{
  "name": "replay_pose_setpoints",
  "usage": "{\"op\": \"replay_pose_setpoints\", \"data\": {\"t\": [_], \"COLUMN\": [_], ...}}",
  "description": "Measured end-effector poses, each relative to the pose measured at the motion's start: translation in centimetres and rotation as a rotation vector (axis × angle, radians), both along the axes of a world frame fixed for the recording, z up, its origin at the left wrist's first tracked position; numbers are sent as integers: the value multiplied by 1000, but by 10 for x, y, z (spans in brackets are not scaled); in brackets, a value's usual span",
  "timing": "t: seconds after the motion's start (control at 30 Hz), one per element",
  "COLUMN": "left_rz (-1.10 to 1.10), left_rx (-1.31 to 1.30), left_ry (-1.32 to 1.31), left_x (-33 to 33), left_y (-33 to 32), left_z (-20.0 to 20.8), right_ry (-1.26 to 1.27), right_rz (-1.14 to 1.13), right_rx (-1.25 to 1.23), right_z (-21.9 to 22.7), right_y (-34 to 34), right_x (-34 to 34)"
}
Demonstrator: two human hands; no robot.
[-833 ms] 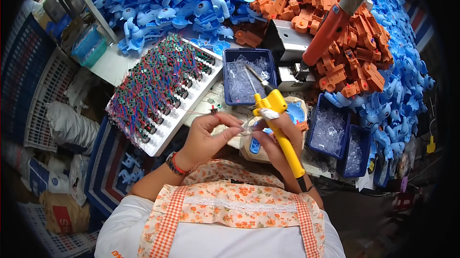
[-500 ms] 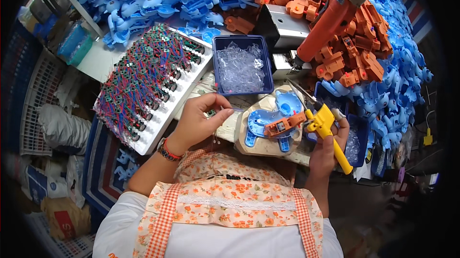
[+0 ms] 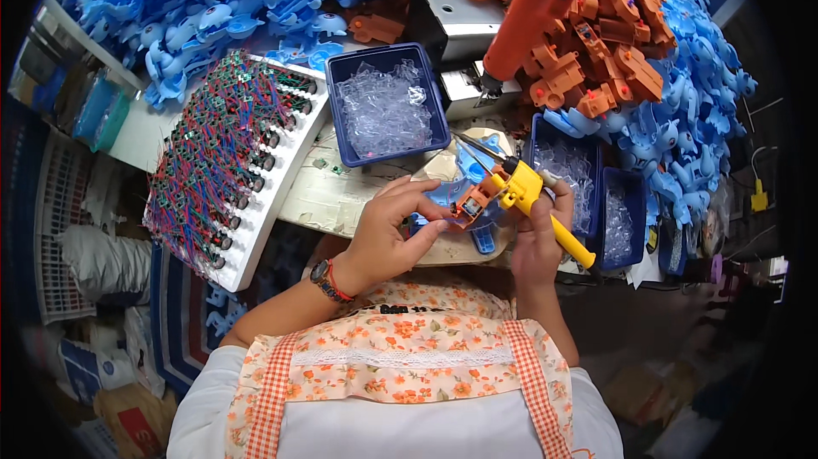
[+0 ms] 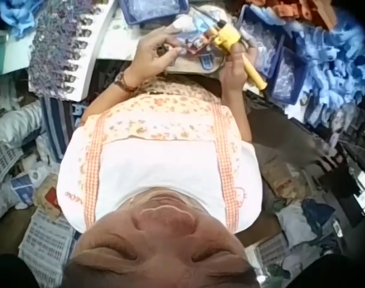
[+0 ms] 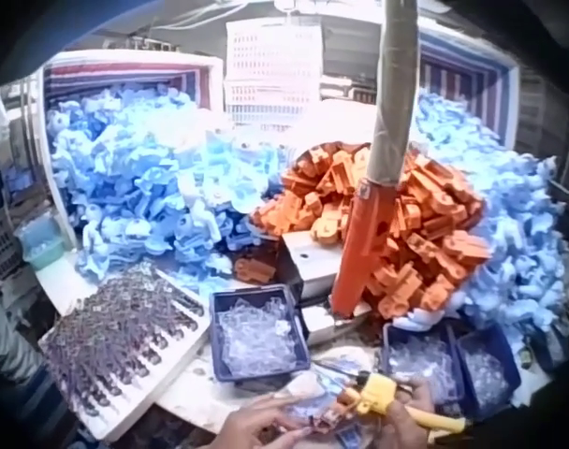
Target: The recorder is seen assembling plastic toy parts at a workbench using a soldering iron and a pneumatic press.
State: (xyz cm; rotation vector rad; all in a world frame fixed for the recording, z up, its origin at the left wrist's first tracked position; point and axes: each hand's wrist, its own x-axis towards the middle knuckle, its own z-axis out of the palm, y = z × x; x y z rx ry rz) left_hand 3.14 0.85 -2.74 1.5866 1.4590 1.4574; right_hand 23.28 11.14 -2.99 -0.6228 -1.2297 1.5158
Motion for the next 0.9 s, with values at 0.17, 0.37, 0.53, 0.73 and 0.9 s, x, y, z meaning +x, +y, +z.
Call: {"op": "replay_pose_setpoints", "data": {"t": [0.17, 0.37, 0.53, 0.73, 0.9], "left_rz": [54, 98, 155, 178, 205], "left_rx": [2, 42, 60, 93, 110], "left_ry": [-56, -77, -11, 50, 85], "left_x": [4, 9, 12, 14, 15], "left_y": [1, 2, 2, 4, 4], "left_z": [-8, -23, -25, -26, -28], "right_ry": [-90, -248, -614, -641, -694], "right_rz": [-130, -51, 95, 136, 146], "right_rx": [199, 495, 989, 1137, 1211], "right_z": [6, 19, 40, 59, 63], "right_y": [-2, -44, -36, -40, -41], "right_x": [35, 83, 82, 63, 55]}}
